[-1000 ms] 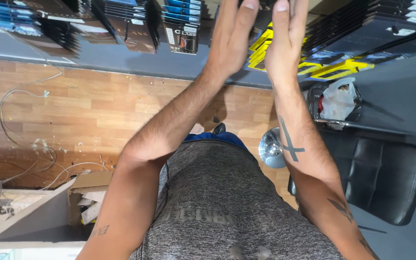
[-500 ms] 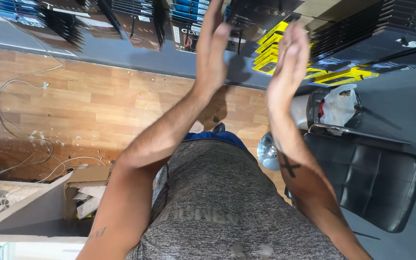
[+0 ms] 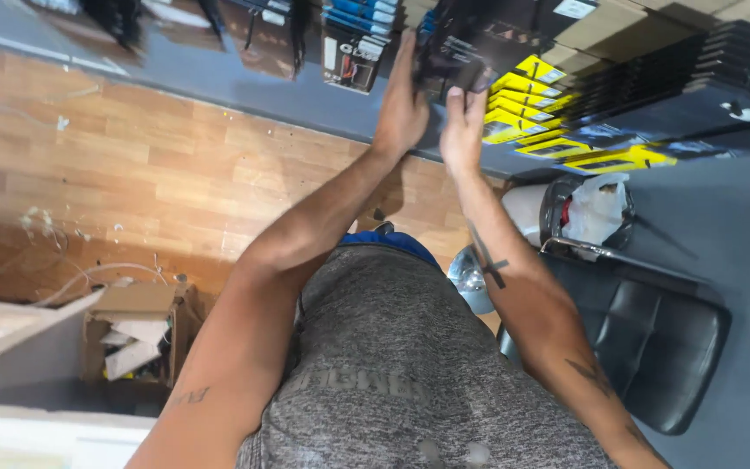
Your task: Organizing and rearranging screen protector boxes on a display wall and counter in a mobile repair shop.
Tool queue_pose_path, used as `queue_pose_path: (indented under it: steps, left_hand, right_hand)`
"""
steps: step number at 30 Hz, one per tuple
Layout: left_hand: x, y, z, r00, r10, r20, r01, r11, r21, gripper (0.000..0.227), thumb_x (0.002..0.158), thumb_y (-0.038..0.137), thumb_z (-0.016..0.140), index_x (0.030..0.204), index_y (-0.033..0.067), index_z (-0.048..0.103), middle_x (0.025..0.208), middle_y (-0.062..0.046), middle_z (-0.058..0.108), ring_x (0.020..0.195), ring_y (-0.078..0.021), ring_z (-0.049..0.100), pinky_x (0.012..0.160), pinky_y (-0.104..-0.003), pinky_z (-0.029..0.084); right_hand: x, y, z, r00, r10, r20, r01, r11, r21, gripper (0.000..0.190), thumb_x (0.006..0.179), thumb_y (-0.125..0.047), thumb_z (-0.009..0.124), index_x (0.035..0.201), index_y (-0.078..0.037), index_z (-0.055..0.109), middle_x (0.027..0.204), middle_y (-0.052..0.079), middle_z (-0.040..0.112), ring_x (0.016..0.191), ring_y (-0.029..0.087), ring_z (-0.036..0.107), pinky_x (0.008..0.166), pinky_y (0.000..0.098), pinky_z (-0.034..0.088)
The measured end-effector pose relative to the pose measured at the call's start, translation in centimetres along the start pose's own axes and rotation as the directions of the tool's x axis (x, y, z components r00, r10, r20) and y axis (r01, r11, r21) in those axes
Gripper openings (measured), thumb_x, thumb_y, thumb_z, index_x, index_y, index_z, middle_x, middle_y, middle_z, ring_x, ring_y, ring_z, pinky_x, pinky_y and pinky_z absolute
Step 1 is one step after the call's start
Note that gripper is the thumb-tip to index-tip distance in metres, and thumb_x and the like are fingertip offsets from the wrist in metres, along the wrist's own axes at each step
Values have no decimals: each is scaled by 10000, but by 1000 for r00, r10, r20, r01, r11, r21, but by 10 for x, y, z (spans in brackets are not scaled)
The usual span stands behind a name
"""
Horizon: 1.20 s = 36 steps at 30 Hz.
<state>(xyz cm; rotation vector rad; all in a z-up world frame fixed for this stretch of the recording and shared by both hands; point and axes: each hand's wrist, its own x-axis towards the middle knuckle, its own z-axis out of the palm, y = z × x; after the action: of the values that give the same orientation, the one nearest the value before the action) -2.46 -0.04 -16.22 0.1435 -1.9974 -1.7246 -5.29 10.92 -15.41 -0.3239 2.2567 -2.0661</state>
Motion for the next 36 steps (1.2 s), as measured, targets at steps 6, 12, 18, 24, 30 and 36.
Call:
queue_pose_path:
  steps: [6,12,18,24,30,36]
  left_hand:
    - [22,-2,3,999,24,-28,-24,1000,-7,824,747,-188,421,1466,110,152,1547,-97,162,1472,-246,142,1244,-352,134]
    - [18,6,1,998,-67,16,68,993,-94,800,804,-112,422,1469,227,134,1551,-55,169,1456,-279,197,1188,-420,280]
    - [13,13,-1,999,-41,-9,39,985,-169,646,932,3,513,1461,190,194,1529,-65,253,1449,-255,240,1196,-408,274]
    - [-2,41,-10,982,-188,31,188,935,-302,695,836,-56,449,1442,218,247,1509,-69,307,1345,-225,419,886,-238,509]
    - [-16,43,-6,989,-148,23,148,942,-301,762,816,-88,447,1466,197,170,1553,-70,172,1466,-255,165,1199,-372,235]
    - [-27,41,-6,990,-137,15,135,939,-316,762,807,-74,475,1462,189,185,1555,-72,157,1456,-282,203,1177,-394,302]
  right_hand:
    - [21,5,0,998,-33,-60,33,999,11,427,923,-106,491,1329,-91,362,1303,125,525,1195,236,500,1012,322,363]
    - [21,-1,1,998,13,-57,-14,1000,-15,380,908,-163,524,1272,-96,435,1279,121,545,1181,250,495,978,352,386]
    - [13,0,1,999,-33,-38,33,999,-11,364,939,-180,529,1283,-99,444,1311,84,511,1215,209,448,1011,320,345]
    - [-3,4,-3,995,-64,70,59,996,69,500,1018,-103,406,1447,-157,154,1461,110,374,1367,227,360,1112,295,285]
    - [-17,-4,-1,991,-88,97,74,987,140,502,1008,-14,364,1451,-105,147,1516,114,232,1426,210,232,1175,284,182]
    - [-29,-15,-1,988,-96,123,79,987,137,502,1025,-60,372,1455,-138,126,1520,127,225,1429,244,242,1183,325,233]
